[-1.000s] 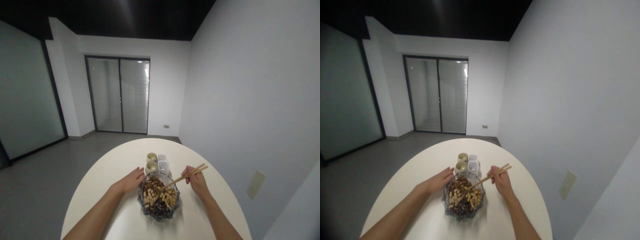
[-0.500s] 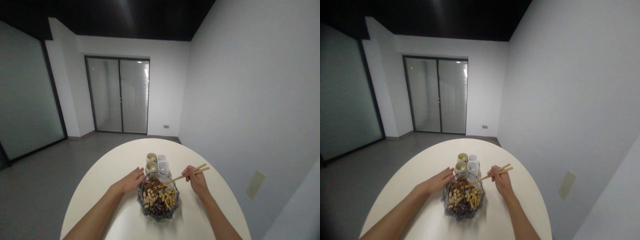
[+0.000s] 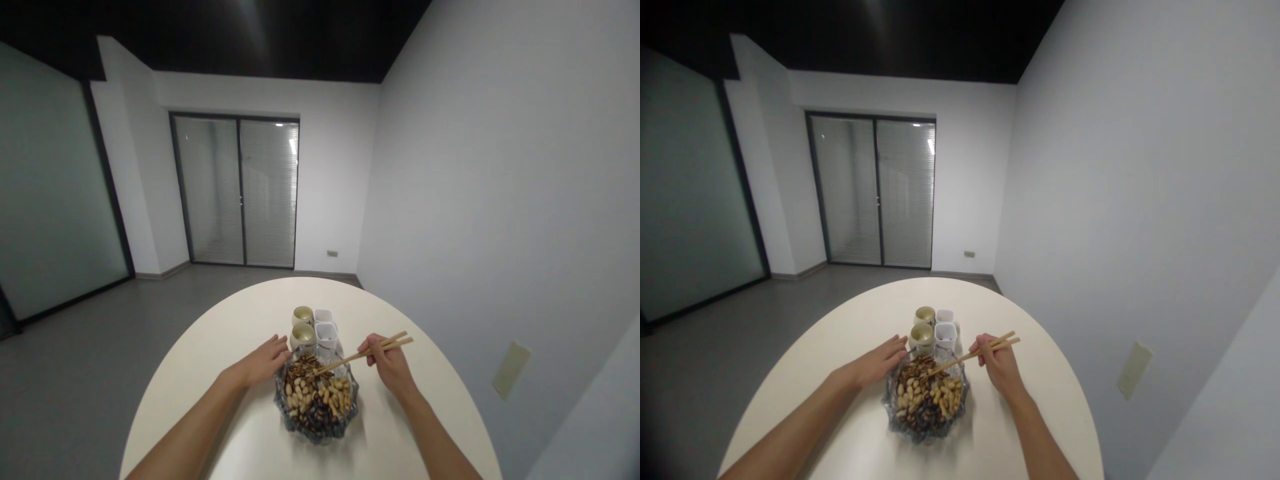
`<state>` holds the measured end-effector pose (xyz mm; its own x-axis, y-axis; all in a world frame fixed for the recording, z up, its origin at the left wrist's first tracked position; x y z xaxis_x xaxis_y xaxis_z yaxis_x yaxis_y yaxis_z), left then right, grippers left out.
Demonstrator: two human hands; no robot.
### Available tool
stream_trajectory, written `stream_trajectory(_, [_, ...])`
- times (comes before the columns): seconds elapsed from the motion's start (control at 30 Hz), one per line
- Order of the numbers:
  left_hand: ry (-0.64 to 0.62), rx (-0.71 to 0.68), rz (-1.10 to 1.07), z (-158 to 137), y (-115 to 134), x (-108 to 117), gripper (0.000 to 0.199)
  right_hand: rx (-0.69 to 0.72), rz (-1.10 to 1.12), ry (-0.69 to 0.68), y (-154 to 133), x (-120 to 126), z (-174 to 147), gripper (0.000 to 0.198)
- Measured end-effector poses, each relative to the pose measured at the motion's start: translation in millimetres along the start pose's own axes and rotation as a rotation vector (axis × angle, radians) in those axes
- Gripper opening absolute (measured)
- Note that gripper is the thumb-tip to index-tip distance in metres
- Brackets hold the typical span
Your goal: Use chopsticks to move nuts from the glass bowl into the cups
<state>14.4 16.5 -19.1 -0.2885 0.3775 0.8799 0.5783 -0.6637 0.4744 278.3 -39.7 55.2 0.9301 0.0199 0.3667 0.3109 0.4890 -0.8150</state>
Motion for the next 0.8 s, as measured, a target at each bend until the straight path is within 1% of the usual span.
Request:
stream_trajectory(0.47, [-0.021,-0.001,0.018,1.6,-2.2,-4.6,0.057,-0.029,-0.016,0.023,1.9,1.8,-0.8,0.067])
stream_trajectory(0.8, [-0.008,0.010,0.020,-1.8,3.7,1.0,0.059,-0.033,-0.031,0.003,0.3,-0.9,-1.3,0.065])
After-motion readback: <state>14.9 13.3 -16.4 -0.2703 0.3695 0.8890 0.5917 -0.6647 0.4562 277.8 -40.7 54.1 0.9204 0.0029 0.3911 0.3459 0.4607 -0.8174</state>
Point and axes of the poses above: each hand's wrist, its own z-axis towards the middle knuckle, its own x-axis out of the back of the hand, y = z × x, the point moved 9 cm from there along z, towards the middle knuckle, and after that the axes turned 14 degrees about -y, right-handed, at the moved point
